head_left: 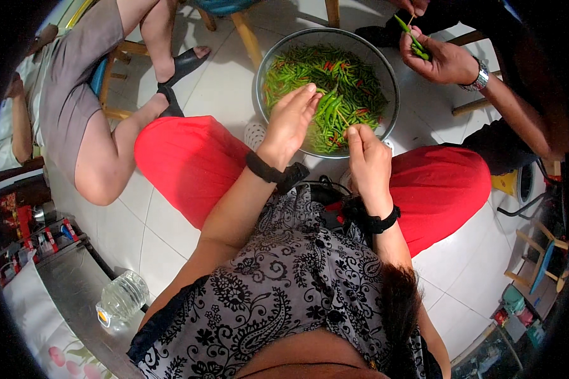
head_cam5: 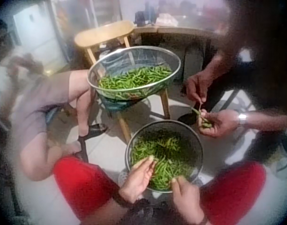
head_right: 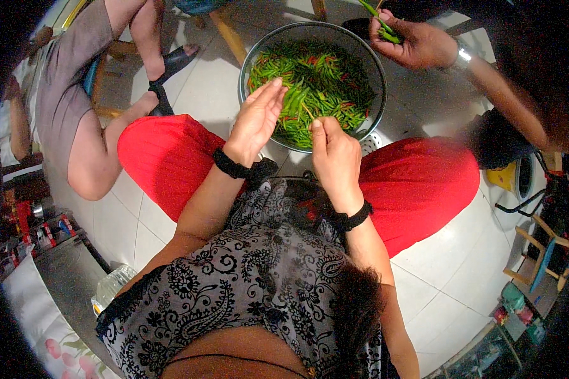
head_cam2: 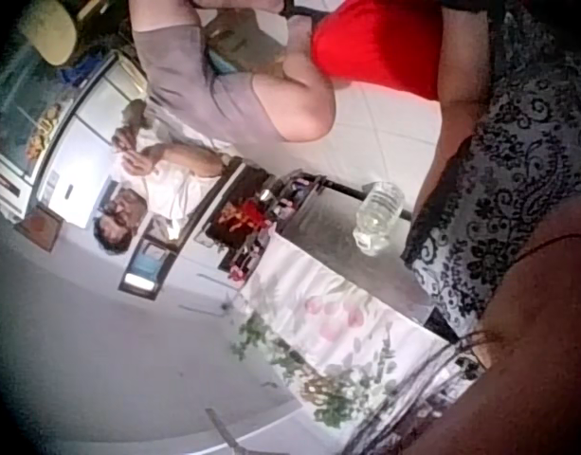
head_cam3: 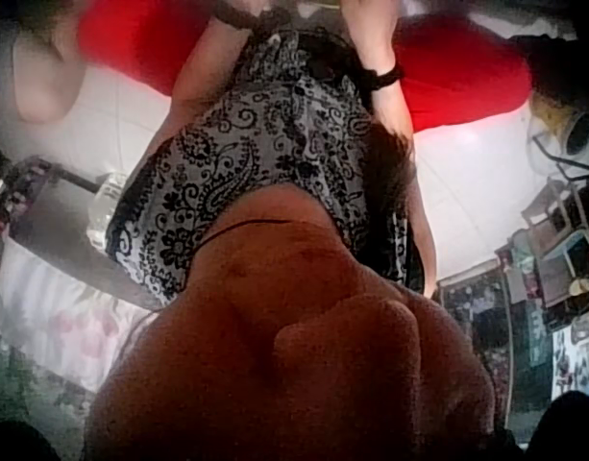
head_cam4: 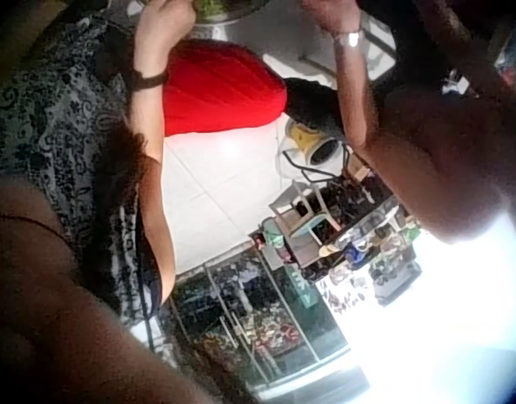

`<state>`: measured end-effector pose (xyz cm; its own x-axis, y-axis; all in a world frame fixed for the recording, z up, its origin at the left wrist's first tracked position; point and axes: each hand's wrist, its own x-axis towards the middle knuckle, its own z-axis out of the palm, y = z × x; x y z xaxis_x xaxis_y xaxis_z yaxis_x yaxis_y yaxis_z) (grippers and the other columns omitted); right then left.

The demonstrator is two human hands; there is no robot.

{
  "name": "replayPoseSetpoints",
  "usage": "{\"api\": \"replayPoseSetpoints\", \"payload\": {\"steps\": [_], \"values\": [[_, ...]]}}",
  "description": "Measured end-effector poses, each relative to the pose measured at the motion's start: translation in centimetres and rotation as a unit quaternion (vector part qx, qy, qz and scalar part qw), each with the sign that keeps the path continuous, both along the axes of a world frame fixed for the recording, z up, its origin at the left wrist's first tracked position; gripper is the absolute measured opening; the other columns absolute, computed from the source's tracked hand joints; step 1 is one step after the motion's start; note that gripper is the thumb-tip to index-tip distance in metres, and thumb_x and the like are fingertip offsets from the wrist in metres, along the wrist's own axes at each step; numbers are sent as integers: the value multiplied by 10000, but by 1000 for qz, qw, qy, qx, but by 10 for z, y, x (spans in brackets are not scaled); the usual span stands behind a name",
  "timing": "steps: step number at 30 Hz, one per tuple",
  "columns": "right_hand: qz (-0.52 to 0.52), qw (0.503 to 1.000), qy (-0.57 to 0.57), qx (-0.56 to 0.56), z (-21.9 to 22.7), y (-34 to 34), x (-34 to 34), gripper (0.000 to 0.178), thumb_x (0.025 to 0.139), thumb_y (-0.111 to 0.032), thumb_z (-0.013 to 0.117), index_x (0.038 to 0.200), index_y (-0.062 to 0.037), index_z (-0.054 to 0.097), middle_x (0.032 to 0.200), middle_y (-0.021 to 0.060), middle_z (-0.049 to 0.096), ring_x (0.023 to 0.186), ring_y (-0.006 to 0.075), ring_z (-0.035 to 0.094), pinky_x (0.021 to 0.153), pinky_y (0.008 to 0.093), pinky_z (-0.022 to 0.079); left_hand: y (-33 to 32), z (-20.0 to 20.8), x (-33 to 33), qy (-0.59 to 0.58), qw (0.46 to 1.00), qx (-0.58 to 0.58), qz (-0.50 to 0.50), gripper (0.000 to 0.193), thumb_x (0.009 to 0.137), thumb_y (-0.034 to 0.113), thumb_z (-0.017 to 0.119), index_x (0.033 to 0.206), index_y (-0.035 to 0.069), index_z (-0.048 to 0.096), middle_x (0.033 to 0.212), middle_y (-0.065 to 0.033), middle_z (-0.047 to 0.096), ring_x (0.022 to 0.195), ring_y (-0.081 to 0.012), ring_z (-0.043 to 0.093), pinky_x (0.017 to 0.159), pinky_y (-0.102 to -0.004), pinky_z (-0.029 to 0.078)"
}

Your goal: The person processes small green peppers by threading them onto a thin skewer while seated among other people.

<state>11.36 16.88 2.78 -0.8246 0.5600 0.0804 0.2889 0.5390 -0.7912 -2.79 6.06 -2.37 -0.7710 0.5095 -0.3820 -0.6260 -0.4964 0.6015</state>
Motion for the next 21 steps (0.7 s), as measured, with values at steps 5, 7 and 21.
{"api": "replayPoseSetpoints", "payload": {"steps": [5,7,21], "values": [[-3,1000,-5,-6,-1,1,0,217,992,-215,526,891,-51,625,672,194,619,648,384,640,587,456,477,0,-1,2,17,1000,-3,3,192,920,60,676,1095,1,625,1058,-73,669,1016,-167,647,930,-231,528],[-5,1000,-7,-6,-2,1,1,216,991,-216,527,891,-51,626,674,196,619,652,389,638,591,461,477,1,-1,2,23,1000,-11,1,193,920,49,671,1098,-7,623,1059,-81,669,1023,-174,647,930,-234,529],[-1,1000,-18,-3,3,4,1,234,992,-222,520,881,-43,622,712,211,634,699,407,643,614,482,481,4,19,10,225,955,-193,29,210,881,13,699,1074,-56,652,994,-99,703,906,-131,667,823,-229,519]]}}
